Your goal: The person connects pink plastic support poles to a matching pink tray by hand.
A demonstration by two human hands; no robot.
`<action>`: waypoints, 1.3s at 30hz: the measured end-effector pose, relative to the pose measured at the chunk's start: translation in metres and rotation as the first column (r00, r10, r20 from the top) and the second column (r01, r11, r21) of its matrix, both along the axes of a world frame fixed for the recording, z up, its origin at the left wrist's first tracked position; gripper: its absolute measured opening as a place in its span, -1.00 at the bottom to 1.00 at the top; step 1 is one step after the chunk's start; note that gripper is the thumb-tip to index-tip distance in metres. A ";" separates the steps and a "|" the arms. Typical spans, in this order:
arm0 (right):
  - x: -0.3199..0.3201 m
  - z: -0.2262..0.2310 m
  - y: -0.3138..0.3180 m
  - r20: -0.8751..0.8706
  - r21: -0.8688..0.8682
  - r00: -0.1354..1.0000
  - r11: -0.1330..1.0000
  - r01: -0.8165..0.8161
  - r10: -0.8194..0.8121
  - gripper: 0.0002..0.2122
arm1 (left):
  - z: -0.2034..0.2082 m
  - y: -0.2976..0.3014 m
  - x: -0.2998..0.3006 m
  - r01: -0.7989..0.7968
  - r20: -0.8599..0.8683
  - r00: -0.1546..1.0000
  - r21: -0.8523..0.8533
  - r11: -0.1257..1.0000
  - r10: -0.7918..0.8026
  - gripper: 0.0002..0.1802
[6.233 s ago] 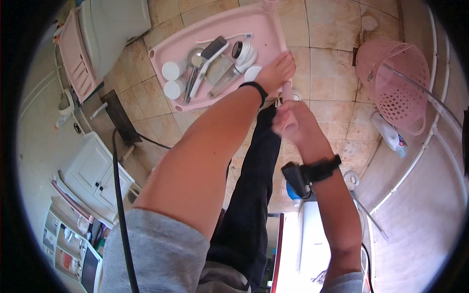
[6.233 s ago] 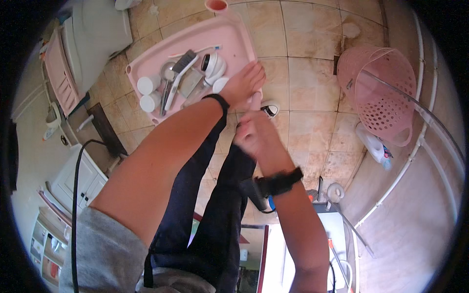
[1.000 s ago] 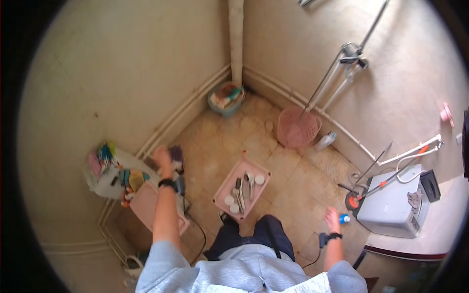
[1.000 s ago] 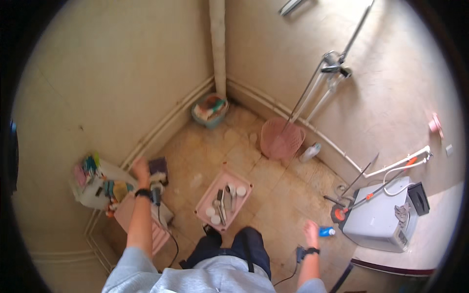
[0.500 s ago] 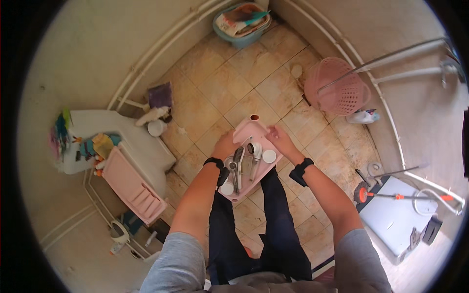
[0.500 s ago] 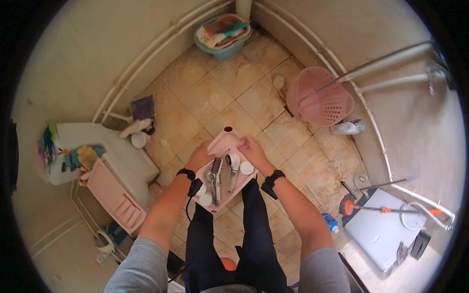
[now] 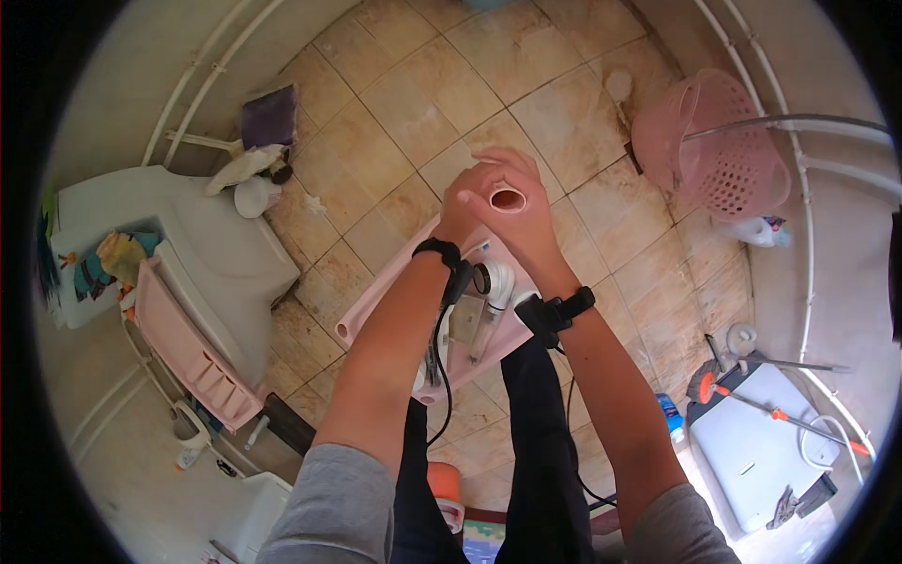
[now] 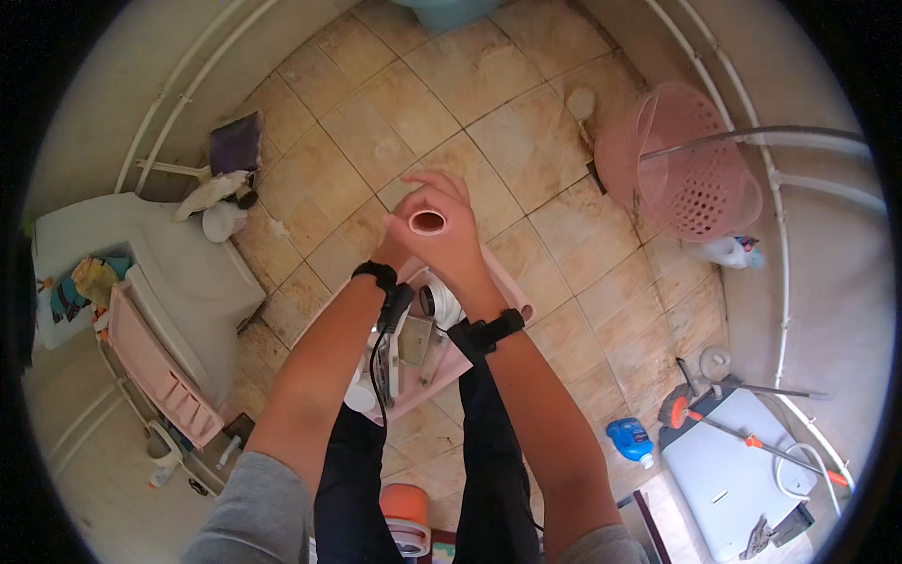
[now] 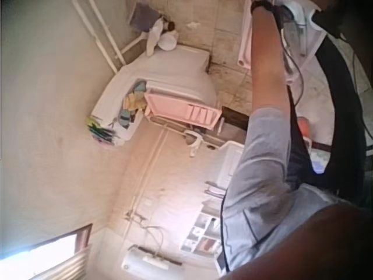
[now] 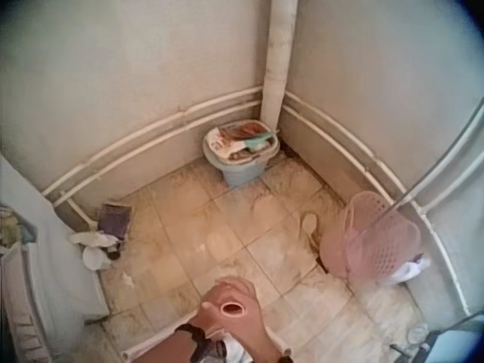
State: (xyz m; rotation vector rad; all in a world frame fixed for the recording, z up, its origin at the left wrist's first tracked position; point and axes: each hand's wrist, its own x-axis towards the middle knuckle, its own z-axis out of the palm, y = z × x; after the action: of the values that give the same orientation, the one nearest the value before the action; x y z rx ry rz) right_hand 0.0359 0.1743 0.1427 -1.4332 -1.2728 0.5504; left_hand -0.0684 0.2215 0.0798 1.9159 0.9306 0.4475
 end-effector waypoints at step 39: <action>0.011 -0.009 0.005 -0.460 -0.231 0.823 0.850 -0.473 0.333 -0.86 | -0.084 -0.001 -0.029 0.022 -0.035 0.999 -0.171 0.985 -0.028 -0.33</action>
State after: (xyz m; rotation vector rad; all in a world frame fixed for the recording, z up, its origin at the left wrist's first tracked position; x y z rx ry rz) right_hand 0.0473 0.1790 0.1335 -1.2181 -1.1817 1.3481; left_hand -0.0978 0.2201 -0.0046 1.7827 0.9374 0.3077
